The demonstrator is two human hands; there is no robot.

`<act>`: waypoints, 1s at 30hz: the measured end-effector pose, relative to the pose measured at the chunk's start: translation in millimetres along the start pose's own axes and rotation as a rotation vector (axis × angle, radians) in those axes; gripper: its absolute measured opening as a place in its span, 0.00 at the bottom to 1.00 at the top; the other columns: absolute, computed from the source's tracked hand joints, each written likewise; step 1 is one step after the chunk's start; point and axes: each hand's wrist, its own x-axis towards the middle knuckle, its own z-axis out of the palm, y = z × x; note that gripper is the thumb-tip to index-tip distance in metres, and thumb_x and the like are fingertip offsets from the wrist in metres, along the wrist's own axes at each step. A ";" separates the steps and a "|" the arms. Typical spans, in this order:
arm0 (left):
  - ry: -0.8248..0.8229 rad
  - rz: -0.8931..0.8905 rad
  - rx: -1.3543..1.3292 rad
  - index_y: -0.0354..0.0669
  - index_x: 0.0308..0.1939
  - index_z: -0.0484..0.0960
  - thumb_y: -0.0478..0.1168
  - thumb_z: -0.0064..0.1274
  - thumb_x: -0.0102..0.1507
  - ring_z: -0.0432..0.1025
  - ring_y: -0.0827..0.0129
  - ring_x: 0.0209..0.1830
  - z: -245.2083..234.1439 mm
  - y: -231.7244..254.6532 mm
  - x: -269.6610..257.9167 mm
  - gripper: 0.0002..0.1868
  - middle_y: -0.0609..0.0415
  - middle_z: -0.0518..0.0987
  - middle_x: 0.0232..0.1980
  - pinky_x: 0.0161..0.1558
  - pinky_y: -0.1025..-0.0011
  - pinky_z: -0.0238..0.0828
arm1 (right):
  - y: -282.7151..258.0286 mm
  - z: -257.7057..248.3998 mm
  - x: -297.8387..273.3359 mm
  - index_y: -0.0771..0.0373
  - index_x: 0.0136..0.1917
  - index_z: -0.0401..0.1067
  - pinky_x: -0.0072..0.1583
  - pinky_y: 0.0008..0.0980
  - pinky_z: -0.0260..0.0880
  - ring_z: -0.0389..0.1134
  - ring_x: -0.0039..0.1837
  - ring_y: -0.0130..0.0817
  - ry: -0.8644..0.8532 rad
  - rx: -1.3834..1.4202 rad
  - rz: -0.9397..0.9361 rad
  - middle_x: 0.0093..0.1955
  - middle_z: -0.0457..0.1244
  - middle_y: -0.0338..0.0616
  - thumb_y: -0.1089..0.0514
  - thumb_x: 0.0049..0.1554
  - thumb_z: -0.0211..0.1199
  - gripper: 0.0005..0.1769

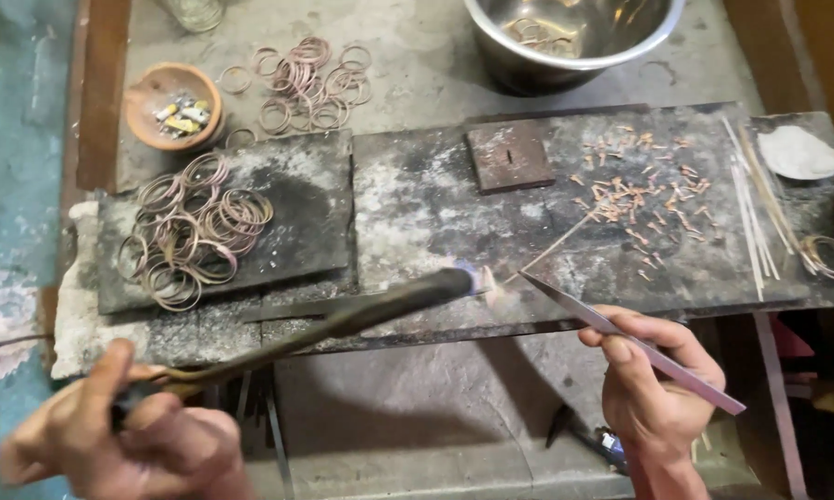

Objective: A person uses a blowtorch and tweezers to solder small metal rings on a jewelry workbench.

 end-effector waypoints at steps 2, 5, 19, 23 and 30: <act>0.016 -0.004 -0.014 0.27 0.55 0.83 0.44 0.34 0.79 0.62 0.52 0.41 4.2 -0.5 -6.9 0.25 0.47 0.74 0.35 0.63 0.54 0.51 | 3.0 1.0 0.4 0.68 0.53 0.73 0.55 0.32 0.83 0.75 0.50 0.46 -0.032 0.011 -0.028 0.53 0.68 0.70 0.68 0.56 0.67 0.11; 0.028 0.009 -0.018 0.30 0.54 0.83 0.46 0.33 0.78 0.61 0.54 0.41 8.0 -2.2 -15.0 0.25 0.50 0.74 0.33 0.64 0.53 0.47 | 4.2 1.9 -0.7 0.63 0.53 0.73 0.64 0.39 0.80 0.75 0.58 0.50 -0.101 -0.050 -0.117 0.49 0.68 0.62 0.66 0.57 0.66 0.10; 0.061 0.000 -0.047 0.31 0.59 0.81 0.45 0.31 0.78 0.59 0.58 0.41 15.2 1.3 -19.5 0.25 0.53 0.75 0.32 0.63 0.54 0.48 | 13.3 -7.7 -6.0 0.58 0.56 0.75 0.74 0.46 0.77 0.74 0.60 0.49 -0.131 -0.094 -0.168 0.47 0.69 0.55 0.61 0.58 0.67 0.12; 0.045 -0.016 -0.048 0.30 0.63 0.77 0.49 0.29 0.79 0.58 0.57 0.45 13.2 4.3 -19.2 0.27 0.52 0.75 0.31 0.63 0.56 0.49 | 14.6 -9.6 -5.1 0.56 0.58 0.74 0.76 0.49 0.75 0.74 0.61 0.49 -0.165 -0.122 -0.199 0.47 0.69 0.51 0.61 0.59 0.66 0.13; 0.115 0.027 -0.053 0.29 0.60 0.79 0.49 0.29 0.79 0.59 0.56 0.41 22.0 1.7 -17.7 0.28 0.49 0.77 0.30 0.62 0.55 0.48 | 17.7 -13.9 -6.6 0.61 0.56 0.75 0.60 0.31 0.83 0.74 0.61 0.51 -0.130 -0.060 -0.166 0.50 0.69 0.60 0.64 0.58 0.66 0.12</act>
